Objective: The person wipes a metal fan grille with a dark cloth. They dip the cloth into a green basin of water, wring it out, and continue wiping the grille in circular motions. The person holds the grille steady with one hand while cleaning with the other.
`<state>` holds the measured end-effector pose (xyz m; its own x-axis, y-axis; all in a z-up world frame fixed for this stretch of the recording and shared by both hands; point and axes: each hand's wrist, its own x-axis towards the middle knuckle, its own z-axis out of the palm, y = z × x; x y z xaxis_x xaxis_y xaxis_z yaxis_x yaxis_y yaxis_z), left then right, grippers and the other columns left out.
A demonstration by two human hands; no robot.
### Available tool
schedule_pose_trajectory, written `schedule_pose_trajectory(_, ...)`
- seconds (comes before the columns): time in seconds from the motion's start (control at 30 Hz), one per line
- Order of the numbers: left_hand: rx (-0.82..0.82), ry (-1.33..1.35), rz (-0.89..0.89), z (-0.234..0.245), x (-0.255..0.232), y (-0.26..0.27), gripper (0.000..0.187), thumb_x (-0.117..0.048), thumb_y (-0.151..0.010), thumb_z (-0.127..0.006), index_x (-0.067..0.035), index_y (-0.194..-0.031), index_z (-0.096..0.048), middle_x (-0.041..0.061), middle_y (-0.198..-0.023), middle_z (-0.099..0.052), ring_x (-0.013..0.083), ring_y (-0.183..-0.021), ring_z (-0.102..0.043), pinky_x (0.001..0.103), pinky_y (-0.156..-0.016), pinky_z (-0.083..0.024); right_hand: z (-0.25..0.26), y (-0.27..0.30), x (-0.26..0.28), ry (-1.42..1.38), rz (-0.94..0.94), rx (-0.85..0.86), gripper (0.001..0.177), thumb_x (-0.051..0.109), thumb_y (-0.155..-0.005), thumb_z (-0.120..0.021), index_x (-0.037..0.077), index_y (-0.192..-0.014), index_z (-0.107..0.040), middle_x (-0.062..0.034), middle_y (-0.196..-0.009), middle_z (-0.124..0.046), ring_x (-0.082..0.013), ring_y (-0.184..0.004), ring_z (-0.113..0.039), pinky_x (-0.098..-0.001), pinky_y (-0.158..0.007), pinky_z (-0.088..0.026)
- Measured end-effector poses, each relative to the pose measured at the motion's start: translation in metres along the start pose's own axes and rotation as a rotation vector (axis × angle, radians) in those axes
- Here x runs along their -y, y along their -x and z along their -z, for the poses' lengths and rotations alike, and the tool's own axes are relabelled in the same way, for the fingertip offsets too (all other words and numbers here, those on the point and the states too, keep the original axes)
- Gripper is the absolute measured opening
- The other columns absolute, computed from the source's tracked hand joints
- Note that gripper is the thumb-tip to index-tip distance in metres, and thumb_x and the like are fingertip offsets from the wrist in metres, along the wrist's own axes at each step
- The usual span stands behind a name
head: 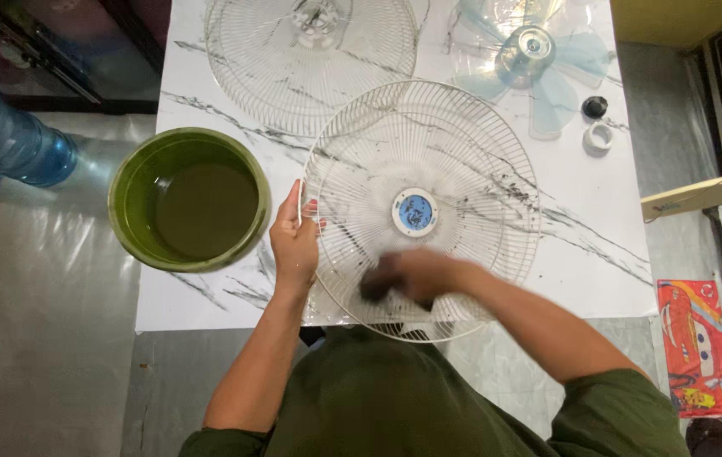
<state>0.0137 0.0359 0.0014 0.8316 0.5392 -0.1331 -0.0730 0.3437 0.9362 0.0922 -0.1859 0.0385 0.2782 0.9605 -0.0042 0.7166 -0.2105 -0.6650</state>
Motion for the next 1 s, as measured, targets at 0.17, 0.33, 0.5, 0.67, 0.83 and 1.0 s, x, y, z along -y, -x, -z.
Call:
schedule_pose_trajectory(0.17,-0.015,-0.137,-0.03,-0.008,-0.014,0.012,0.048,-0.013,-0.105,-0.059,-0.004,-0.151,-0.049,0.008,-0.142,-0.06,0.0113,-0.111,-0.064,0.027,-0.088,-0.055,0.054,-0.049,-0.083,0.193,-0.29,-0.627,0.041,0.007,-0.09,-0.059,0.008,-0.13,-0.066,-0.0186,-0.101,-0.065,-0.0376,-0.097,-0.063,-0.0479,-0.088,-0.053)
schedule_pose_trajectory(0.33,-0.011,-0.087,-0.047,-0.008,-0.009,0.01,0.049,-0.012,-0.104,-0.059,-0.004,-0.151,-0.05,0.009,-0.141,-0.056,0.0129,-0.112,-0.062,0.028,-0.089,-0.057,-0.006,-0.105,-0.092,0.271,-0.049,-0.763,0.047,0.003,-0.091,-0.053,0.003,-0.138,-0.058,-0.0226,-0.13,-0.064,-0.0404,-0.117,-0.062,-0.0471,-0.103,-0.052)
schedule_pose_trajectory(0.5,-0.038,0.031,-0.041,0.001,0.007,0.004,0.051,-0.007,-0.102,-0.06,-0.002,-0.151,-0.048,0.01,-0.147,-0.058,0.0126,-0.114,-0.062,0.028,-0.088,-0.057,-0.073,-0.026,-0.001,0.063,0.045,-0.108,0.056,0.001,-0.093,-0.058,0.016,-0.148,-0.057,-0.0161,-0.126,-0.065,-0.0346,-0.105,-0.067,-0.0407,-0.088,-0.057)
schedule_pose_trajectory(0.67,-0.084,0.003,0.073,0.002,-0.006,0.007,0.053,-0.008,-0.1,-0.06,-0.002,-0.15,-0.047,0.01,-0.146,-0.059,0.0126,-0.108,-0.066,0.029,-0.081,-0.057,-0.003,0.031,0.002,-0.018,-0.254,0.52,0.065,0.005,-0.074,-0.067,0.028,-0.135,-0.066,-0.0104,-0.121,-0.063,-0.0298,-0.112,-0.061,-0.0393,-0.098,-0.049)
schedule_pose_trajectory(0.83,-0.081,-0.006,0.082,-0.005,-0.016,0.01,0.053,-0.01,-0.101,-0.062,-0.001,-0.152,-0.048,0.012,-0.141,-0.064,0.0129,-0.105,-0.066,0.029,-0.082,-0.058,0.077,0.003,-0.039,0.354,-0.315,-0.187,0.053,0.004,-0.079,-0.067,0.023,-0.129,-0.071,-0.0115,-0.118,-0.066,-0.0294,-0.103,-0.066,-0.0423,-0.087,-0.054)
schedule_pose_trajectory(1.0,-0.062,-0.04,0.006,-0.011,-0.013,0.007,0.052,-0.008,-0.101,-0.061,0.0,-0.151,-0.049,0.012,-0.142,-0.061,0.0133,-0.11,-0.064,0.03,-0.084,-0.058,0.095,-0.077,-0.082,0.849,0.214,-0.39,0.039,0.008,-0.088,-0.067,0.021,-0.125,-0.072,-0.0067,-0.117,-0.067,-0.0243,-0.095,-0.066,-0.0396,-0.082,-0.053)
